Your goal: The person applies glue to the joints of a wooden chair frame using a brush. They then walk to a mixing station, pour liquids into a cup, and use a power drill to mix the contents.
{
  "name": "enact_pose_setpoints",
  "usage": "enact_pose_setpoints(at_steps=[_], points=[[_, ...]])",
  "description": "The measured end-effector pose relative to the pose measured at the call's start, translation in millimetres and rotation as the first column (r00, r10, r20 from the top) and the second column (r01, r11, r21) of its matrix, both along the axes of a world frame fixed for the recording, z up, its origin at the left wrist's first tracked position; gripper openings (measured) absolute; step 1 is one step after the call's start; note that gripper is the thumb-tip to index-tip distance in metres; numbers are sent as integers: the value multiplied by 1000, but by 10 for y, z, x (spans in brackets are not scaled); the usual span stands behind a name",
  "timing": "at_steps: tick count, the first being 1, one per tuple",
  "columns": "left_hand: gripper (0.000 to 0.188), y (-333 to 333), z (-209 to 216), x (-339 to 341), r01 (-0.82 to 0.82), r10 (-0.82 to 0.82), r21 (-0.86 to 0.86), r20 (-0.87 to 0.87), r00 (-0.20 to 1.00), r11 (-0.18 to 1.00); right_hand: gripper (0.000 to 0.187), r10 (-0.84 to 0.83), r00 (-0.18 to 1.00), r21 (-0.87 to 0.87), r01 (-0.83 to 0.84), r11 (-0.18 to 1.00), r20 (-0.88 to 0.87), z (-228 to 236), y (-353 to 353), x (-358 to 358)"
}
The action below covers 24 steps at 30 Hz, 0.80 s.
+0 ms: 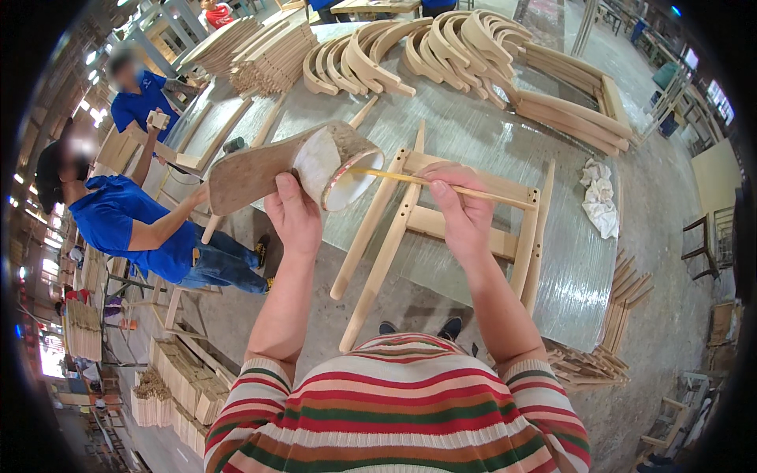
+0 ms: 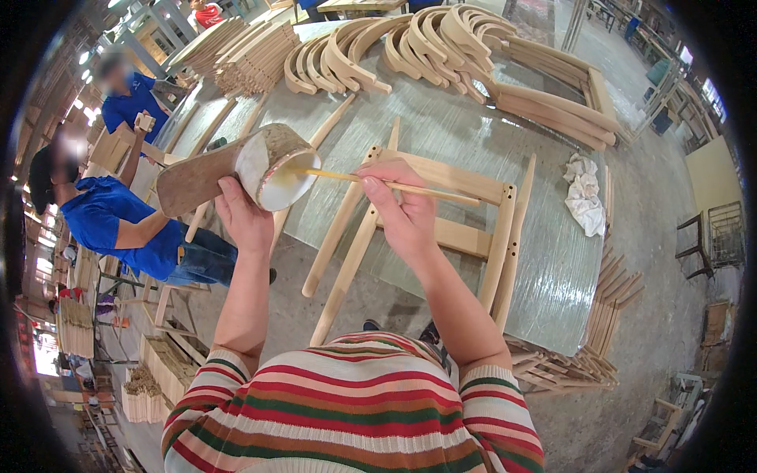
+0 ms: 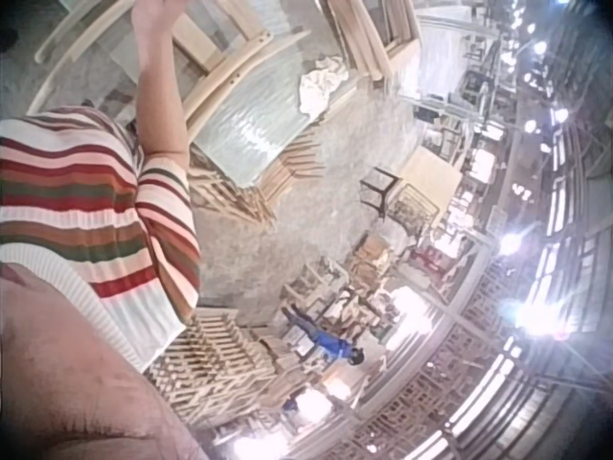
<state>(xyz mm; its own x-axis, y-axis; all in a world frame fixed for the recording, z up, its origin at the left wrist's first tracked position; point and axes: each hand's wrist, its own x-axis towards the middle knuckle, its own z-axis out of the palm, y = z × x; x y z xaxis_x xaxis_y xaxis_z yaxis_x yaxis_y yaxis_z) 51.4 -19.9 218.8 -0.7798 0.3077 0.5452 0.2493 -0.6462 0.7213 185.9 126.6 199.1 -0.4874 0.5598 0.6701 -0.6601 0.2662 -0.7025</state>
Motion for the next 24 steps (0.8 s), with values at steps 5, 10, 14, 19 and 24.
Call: enact_pose_setpoints(at_steps=[5, 10, 14, 19, 24], points=[[36, 52, -9, 10, -35, 35, -13, -35, 999, 999, 9, -65, 998, -113, 62, 992, -22, -33, -39, 4], [33, 203, -201, -50, -161, 154, -103, -73, 985, 982, 9, -86, 996, -362, 94, 927, 39, -274, -213, -144], [32, 237, -495, -163, -194, 188, -267, -48, 981, 944, 17, 21, 995, -600, 40, 799, 95, -483, -270, -251], [33, 395, -649, -52, -98, 142, -244, 168, 975, 965, 22, 171, 965, -796, 55, 603, 197, -692, -76, -247], [39, 379, -806, -21, 33, 72, -220, 453, 889, 975, 20, 272, 924, -872, 114, 477, 269, -791, -5, -182]])
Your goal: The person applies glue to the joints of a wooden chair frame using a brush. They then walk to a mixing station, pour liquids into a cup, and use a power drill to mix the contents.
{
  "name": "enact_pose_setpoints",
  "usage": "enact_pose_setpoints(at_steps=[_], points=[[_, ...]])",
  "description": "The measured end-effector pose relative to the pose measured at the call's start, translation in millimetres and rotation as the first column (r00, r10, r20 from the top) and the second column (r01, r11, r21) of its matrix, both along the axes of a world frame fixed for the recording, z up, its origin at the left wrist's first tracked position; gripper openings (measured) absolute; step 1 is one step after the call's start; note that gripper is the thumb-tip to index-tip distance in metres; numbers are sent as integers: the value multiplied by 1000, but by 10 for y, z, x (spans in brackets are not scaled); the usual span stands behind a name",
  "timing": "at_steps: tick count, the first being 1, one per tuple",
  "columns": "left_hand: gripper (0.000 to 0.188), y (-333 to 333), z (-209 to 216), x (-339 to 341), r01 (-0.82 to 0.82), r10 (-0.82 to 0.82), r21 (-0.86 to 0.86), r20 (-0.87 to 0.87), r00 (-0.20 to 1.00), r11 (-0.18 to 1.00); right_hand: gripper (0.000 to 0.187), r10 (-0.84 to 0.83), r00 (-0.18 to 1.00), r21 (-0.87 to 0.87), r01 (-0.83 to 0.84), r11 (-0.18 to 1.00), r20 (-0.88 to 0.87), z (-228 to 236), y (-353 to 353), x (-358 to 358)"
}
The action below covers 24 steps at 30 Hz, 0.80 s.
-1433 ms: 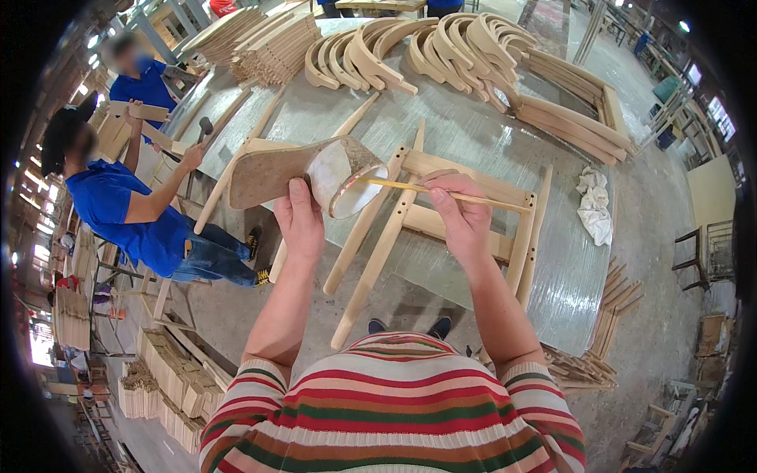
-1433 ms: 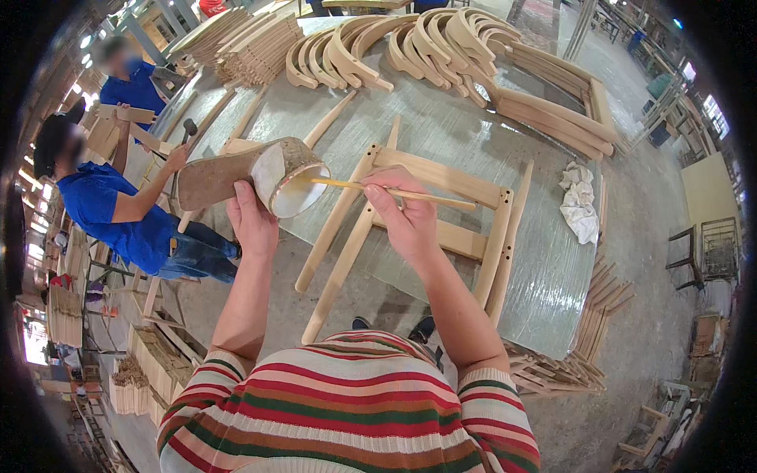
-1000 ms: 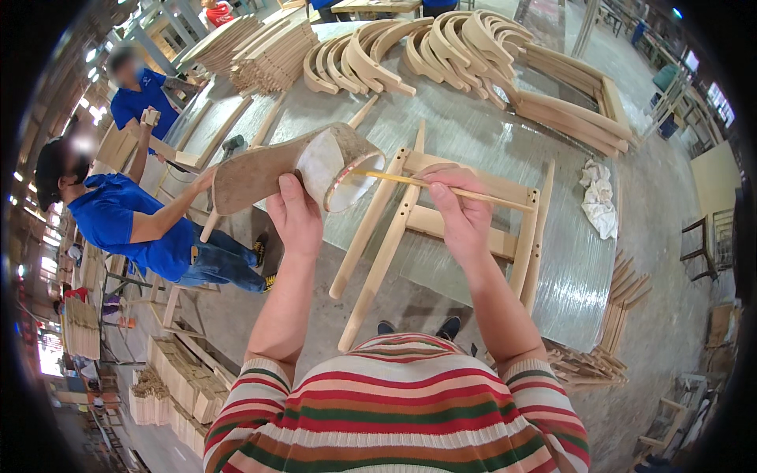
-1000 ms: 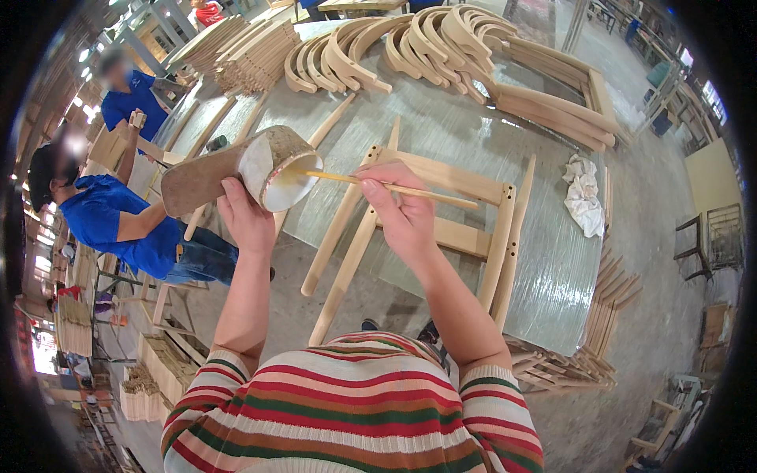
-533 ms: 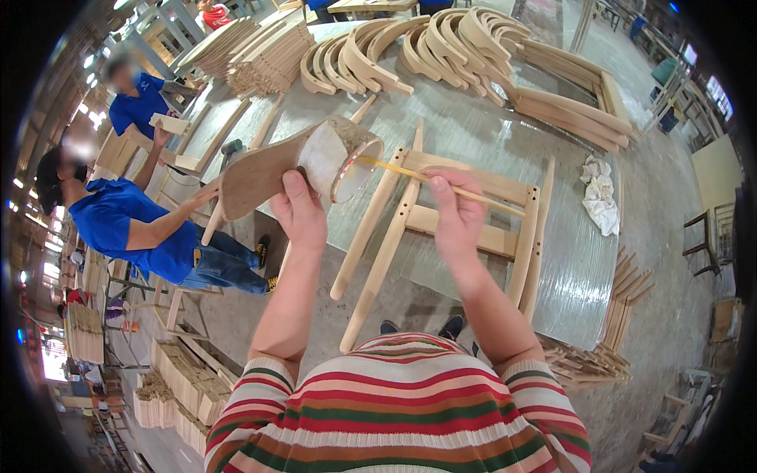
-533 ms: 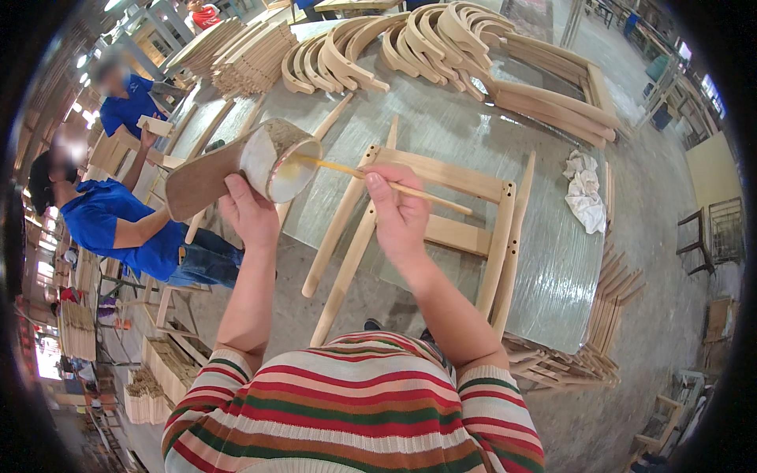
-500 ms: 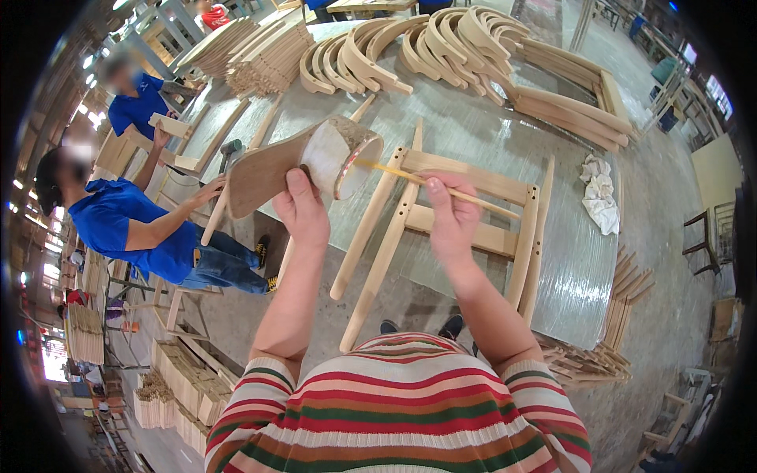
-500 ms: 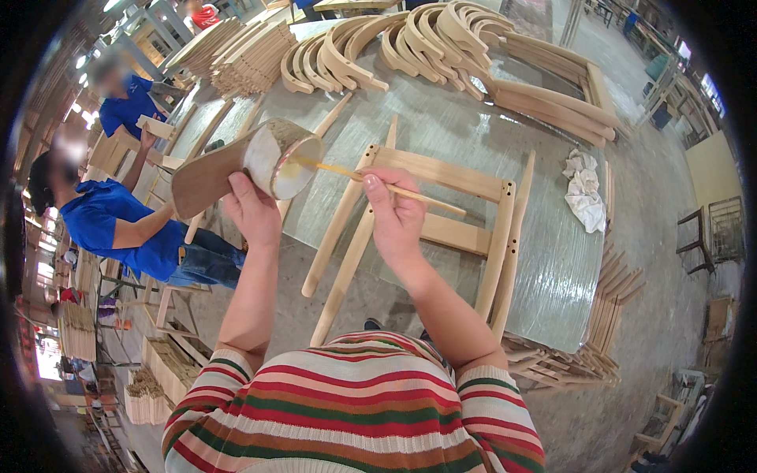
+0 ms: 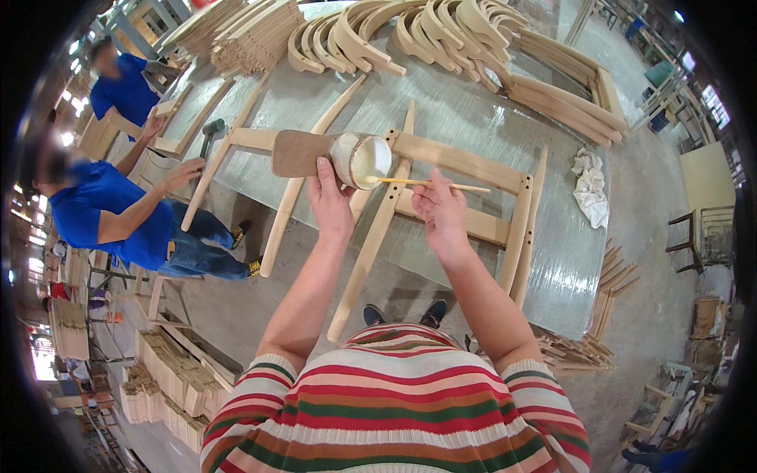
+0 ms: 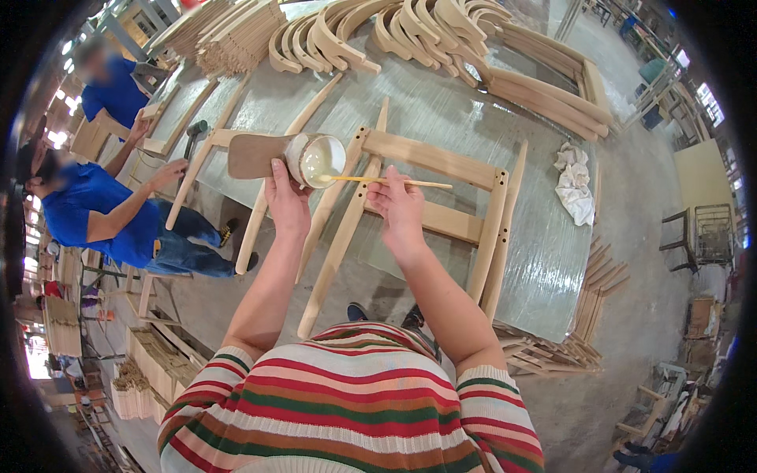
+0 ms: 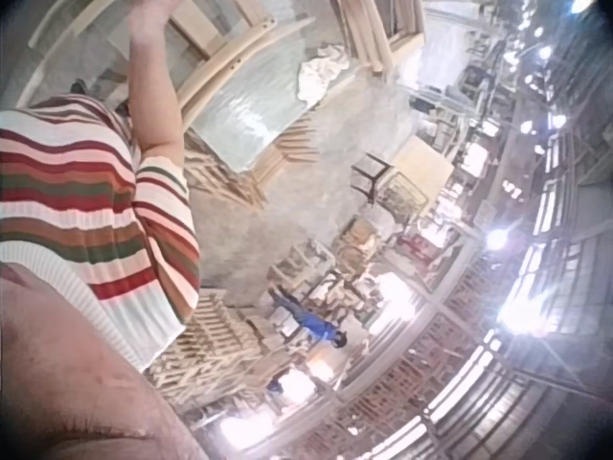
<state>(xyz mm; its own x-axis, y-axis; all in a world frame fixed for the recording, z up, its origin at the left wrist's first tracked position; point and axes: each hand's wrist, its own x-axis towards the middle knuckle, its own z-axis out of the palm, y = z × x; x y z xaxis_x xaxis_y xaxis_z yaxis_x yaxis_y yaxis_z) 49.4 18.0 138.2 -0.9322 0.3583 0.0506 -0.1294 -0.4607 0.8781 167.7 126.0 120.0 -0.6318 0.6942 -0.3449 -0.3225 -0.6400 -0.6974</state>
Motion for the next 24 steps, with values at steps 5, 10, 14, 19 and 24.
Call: enact_pose_setpoints(at_steps=[5, 10, 14, 19, 24], points=[[41, -25, -152, 83, 131, -154, 113, 228, 961, 985, 9, 56, 995, 189, -39, 981, -85, -64, 136, 81], [46, -156, -371, -42, 172, -214, 149, 348, 913, 974, 5, 109, 991, 578, -42, 815, -80, -14, 116, 30], [48, -173, -415, -28, 171, -234, 178, 437, 869, 969, 8, 36, 999, 534, -15, 845, -29, -95, 120, 0], [46, -194, -513, -17, 162, -240, 207, 443, 864, 965, 8, -24, 998, 219, 10, 976, 61, -238, 45, -11], [42, -284, -566, 19, 96, -180, 196, 472, 863, 976, 9, -17, 992, 626, -66, 777, 126, -319, -41, -2]])
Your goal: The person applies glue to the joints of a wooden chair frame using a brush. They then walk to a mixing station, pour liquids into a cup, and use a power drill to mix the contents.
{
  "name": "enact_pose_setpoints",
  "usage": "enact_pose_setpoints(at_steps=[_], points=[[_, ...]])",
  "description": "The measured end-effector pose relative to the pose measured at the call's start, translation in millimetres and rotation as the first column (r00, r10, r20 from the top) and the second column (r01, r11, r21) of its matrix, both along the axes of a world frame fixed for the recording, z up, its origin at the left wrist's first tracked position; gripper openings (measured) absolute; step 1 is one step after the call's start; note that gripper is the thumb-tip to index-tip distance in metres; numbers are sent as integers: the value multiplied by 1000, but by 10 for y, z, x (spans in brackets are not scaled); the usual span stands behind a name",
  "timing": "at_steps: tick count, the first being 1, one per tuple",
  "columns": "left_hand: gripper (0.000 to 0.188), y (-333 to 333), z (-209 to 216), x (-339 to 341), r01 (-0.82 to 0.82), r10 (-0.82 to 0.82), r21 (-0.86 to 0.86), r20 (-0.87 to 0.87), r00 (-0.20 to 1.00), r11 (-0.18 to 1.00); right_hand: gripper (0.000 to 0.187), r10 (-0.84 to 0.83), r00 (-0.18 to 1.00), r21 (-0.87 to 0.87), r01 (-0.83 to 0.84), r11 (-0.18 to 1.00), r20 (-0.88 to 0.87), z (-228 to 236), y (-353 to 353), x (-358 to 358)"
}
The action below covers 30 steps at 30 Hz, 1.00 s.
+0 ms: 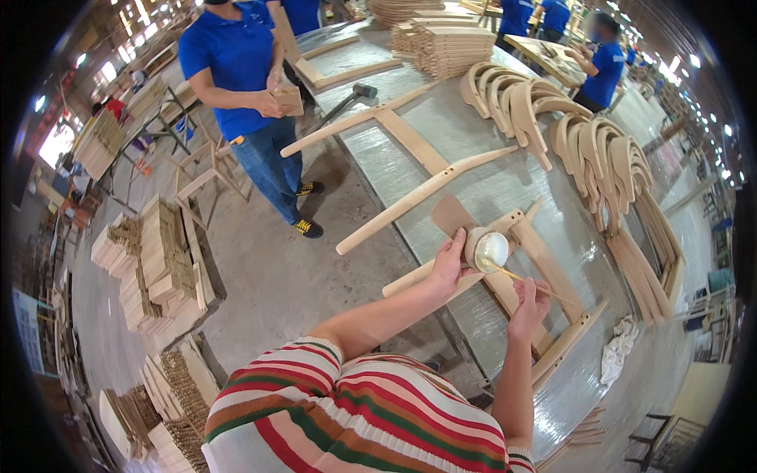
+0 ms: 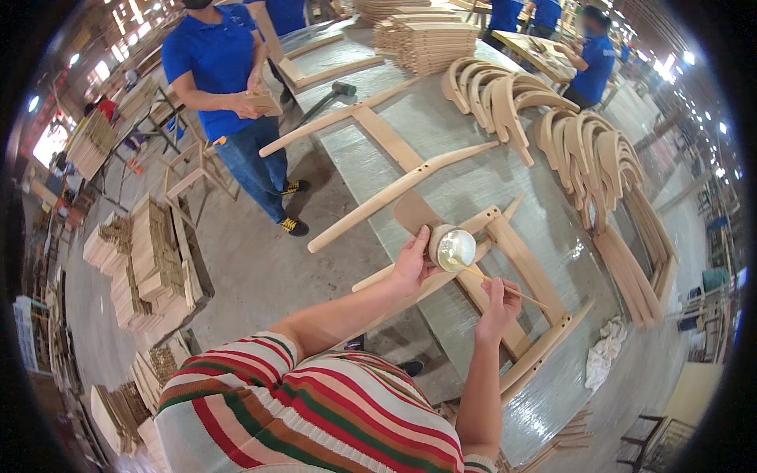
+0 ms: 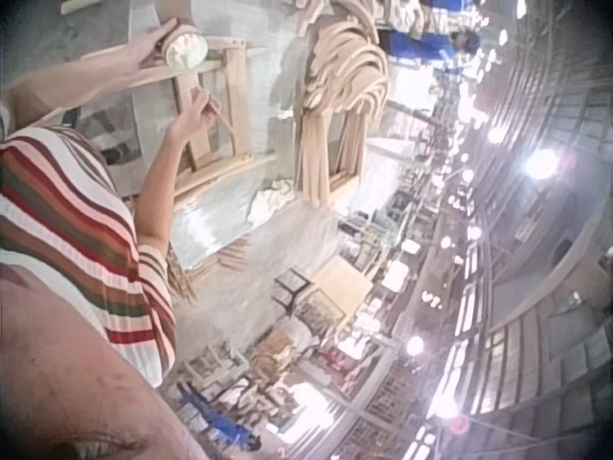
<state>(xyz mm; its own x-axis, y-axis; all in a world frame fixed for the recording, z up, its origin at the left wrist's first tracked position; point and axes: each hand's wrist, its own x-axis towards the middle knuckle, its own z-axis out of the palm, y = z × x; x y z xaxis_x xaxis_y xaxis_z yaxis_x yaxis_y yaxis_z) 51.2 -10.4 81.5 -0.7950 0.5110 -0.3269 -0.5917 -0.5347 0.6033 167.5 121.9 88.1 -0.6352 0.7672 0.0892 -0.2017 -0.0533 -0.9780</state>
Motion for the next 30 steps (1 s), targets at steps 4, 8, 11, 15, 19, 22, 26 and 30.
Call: enact_pose_setpoints(at_steps=[4, 8, 11, 15, 19, 22, 26, 30], points=[[41, -50, -31, 0, 15, -15, 14, -6, 1000, 1000, 9, -5, 997, 143, -5, 990, 72, 28, -60, -2], [41, -42, -17, 28, -23, 22, -15, -25, 999, 1000, 8, 5, 996, 180, -21, 983, 89, 23, -76, 14], [40, -50, -10, 24, -21, 21, -44, -3, 1000, 999, 6, 34, 997, 181, -46, 982, 67, 14, -102, 12], [37, -68, -3, 38, -16, 16, -17, 5, 1000, 1000, 4, 63, 996, 190, -74, 979, 59, -8, -100, 36], [34, -81, -51, 53, -27, 26, -14, -33, 999, 1000, 5, 72, 997, 206, -78, 975, 37, -49, -141, 55], [34, -95, -95, 69, -33, 32, -40, -32, 999, 999, 5, 94, 993, 235, -108, 966, 73, -73, -149, 78], [36, -120, -95, 107, -42, 41, -36, -27, 999, 998, 5, 108, 989, 268, -132, 954, 100, -93, -120, 108], [36, -180, -121, 116, -61, 60, -54, -20, 998, 997, 5, 119, 985, 292, -152, 944, 128, -92, -164, 91]])
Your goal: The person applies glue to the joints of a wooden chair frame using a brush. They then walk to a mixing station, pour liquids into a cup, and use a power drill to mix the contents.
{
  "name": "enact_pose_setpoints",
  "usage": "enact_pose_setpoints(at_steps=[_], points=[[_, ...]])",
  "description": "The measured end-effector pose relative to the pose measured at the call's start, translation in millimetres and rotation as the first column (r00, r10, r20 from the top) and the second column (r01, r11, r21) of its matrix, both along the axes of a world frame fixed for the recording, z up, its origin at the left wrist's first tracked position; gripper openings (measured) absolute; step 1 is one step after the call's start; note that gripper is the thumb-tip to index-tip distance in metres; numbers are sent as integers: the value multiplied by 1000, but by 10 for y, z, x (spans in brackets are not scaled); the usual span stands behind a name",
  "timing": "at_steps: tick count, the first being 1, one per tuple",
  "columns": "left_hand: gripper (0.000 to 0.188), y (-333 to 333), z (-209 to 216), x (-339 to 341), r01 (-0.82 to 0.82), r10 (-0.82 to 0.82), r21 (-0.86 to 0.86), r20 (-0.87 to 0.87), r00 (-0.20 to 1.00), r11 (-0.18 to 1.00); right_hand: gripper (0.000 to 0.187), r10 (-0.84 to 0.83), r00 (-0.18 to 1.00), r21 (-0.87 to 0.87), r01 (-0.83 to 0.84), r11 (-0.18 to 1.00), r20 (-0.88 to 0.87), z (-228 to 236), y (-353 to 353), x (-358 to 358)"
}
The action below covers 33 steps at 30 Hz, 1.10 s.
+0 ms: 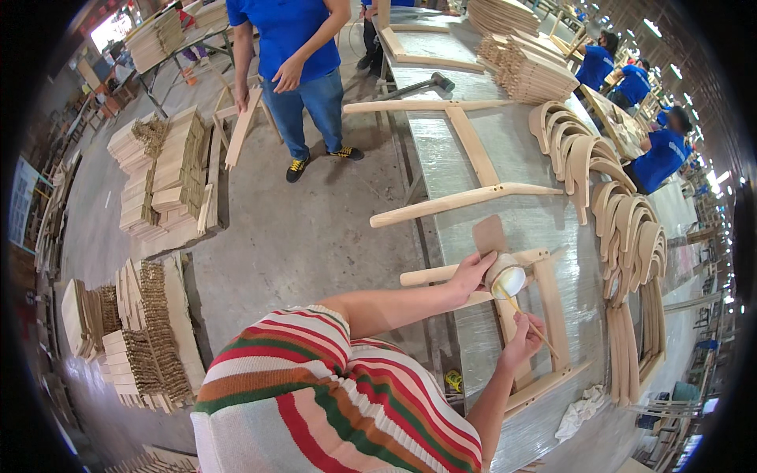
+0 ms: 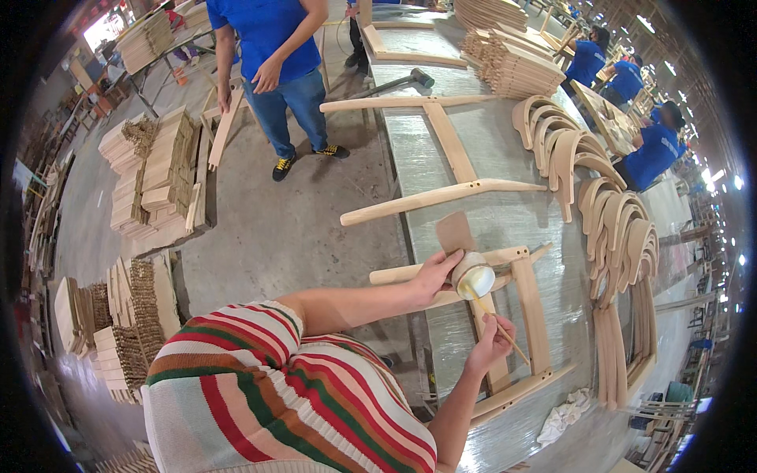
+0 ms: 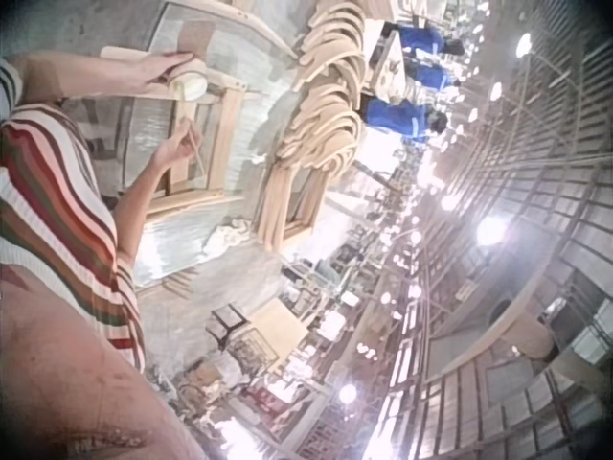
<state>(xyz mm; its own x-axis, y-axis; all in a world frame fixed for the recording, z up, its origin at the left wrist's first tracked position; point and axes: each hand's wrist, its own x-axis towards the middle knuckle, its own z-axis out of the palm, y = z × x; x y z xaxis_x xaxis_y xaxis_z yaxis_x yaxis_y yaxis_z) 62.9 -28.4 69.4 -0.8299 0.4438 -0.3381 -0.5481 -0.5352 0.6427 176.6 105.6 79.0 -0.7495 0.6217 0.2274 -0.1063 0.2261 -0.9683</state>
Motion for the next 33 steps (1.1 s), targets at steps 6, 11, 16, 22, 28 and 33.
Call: enact_pose_setpoints(at_steps=[6, 11, 16, 22, 28, 33], points=[[35, -47, -5, -1, -6, 6, 1, -7, 1000, 1000, 6, 49, 999, 8, -49, 999, -16, 20, -45, -5], [36, -69, -19, -2, -18, 18, -1, -5, 1000, 1000, 6, 57, 998, -12, -58, 998, -10, 11, -72, -19], [36, -59, 15, 25, -36, 37, -32, 2, 999, 999, 6, 63, 998, 0, -63, 998, -6, 0, -45, -13], [38, -97, 2, 15, -15, 15, -9, 16, 1000, 1000, 6, 67, 998, -10, -67, 998, 8, -16, -46, -16], [37, -138, -12, 39, -24, 24, -7, 18, 1000, 1000, 7, 98, 994, 39, -99, 994, 45, 41, -101, 4], [34, -132, 45, 32, 4, 0, -92, 43, 999, 996, 10, 81, 996, 76, -84, 994, 38, 129, -102, 55]])
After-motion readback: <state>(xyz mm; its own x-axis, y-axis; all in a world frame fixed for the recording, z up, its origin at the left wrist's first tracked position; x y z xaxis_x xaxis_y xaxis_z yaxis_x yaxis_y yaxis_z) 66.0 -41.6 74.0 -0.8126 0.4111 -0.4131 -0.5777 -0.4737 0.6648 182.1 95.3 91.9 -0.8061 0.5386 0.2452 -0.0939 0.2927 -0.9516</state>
